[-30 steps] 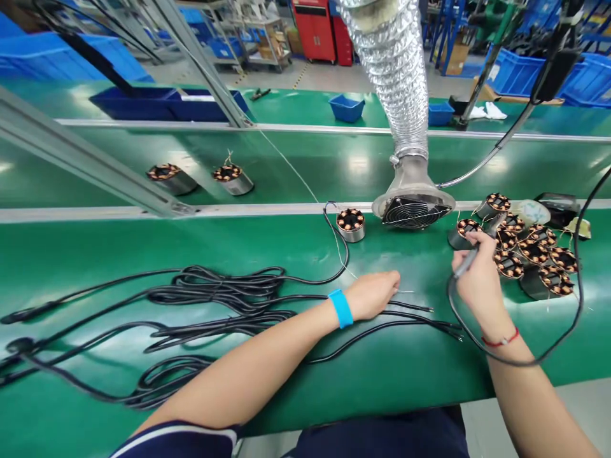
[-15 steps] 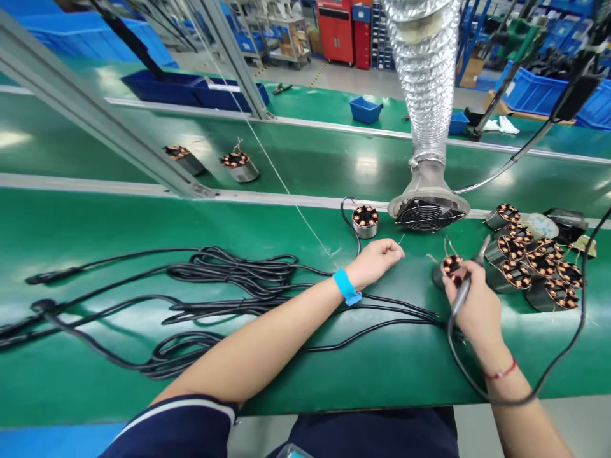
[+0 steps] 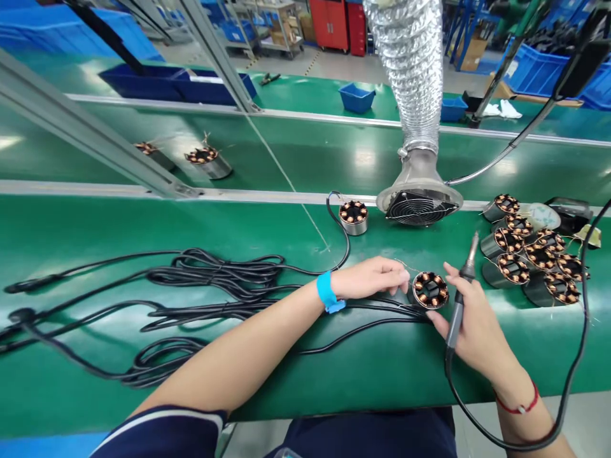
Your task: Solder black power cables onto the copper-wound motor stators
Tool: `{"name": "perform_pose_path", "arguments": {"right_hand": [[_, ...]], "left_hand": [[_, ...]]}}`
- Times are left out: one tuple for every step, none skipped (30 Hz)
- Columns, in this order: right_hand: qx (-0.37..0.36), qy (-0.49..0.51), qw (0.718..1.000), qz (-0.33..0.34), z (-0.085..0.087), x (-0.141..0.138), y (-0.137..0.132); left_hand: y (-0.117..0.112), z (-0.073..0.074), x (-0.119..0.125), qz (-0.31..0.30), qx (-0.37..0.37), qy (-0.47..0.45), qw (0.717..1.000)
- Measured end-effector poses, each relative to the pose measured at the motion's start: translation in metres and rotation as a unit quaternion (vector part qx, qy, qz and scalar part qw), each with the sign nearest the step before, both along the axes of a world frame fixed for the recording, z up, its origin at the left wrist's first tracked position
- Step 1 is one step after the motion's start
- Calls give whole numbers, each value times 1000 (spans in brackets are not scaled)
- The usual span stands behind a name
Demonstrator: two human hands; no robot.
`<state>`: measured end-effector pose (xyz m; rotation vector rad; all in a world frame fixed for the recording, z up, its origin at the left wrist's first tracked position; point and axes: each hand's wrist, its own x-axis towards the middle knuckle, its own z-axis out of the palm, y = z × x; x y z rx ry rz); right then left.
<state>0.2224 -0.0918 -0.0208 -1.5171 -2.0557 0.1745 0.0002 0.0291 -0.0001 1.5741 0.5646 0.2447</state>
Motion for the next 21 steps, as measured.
{"name": "perform_pose_path", "arguments": {"right_hand": [[-22, -3, 1000, 6, 2, -2, 1], [-42, -3, 999, 14, 3, -3, 3], [-58, -3, 998, 23, 5, -5, 6], [-70, -4, 997, 32, 6, -6, 9], [-80, -7, 996, 40, 7, -7, 13], [-88, -11, 995, 45, 8, -7, 16], [-98, -15, 994, 49, 9, -8, 19], [-107, -14, 993, 52, 9, -8, 21], [-114, -6, 992, 54, 8, -8, 22], [-117, 10, 991, 56, 6, -8, 23], [-114, 32, 991, 60, 3, -7, 23], [-105, 57, 991, 65, 0, -7, 22], [-93, 81, 990, 70, -4, -6, 22], [-80, 100, 989, 74, -9, -6, 21], [-70, 112, 988, 76, -12, -5, 21], [-62, 117, 988, 78, -15, -4, 21], [-58, 117, 988, 80, -17, -4, 21], [-53, 115, 988, 82, -18, -4, 22], [-46, 114, 989, 85, -18, -3, 22], [-39, 112, 989, 86, -17, -3, 23], [-33, 109, 990, 86, -15, -3, 23]], "left_hand": [[-1, 0, 1, 5, -2, -2, 1000], [-1, -1, 1, 14, 0, 0, 1000], [-2, -1, 2, 23, 4, 5, 1000], [-2, -2, 1, 33, 6, 12, 999], [-1, -3, 1, 39, 3, 18, 999], [0, -5, 0, 39, -7, 21, 999], [1, -6, -1, 32, -23, 18, 999], [2, -8, -3, 17, -44, 12, 999], [3, -9, -3, 1, -68, 2, 998], [4, -11, -4, -11, -90, -8, 996], [4, -12, -4, -18, -108, -15, 994], [4, -12, -3, -20, -116, -21, 993], [3, -13, -1, -18, -116, -25, 993], [3, -13, 0, -11, -105, -28, 994], [4, -12, 1, 9, -85, -30, 996], [5, -12, 2, 42, -58, -27, 997], [6, -12, 2, 91, -24, -22, 995], [9, -11, 1, 144, 17, -11, 989], [12, -11, 0, 186, 61, 6, 981], [14, -11, -2, 204, 100, 25, 973], [17, -10, -5, 195, 128, 42, 972]]}}
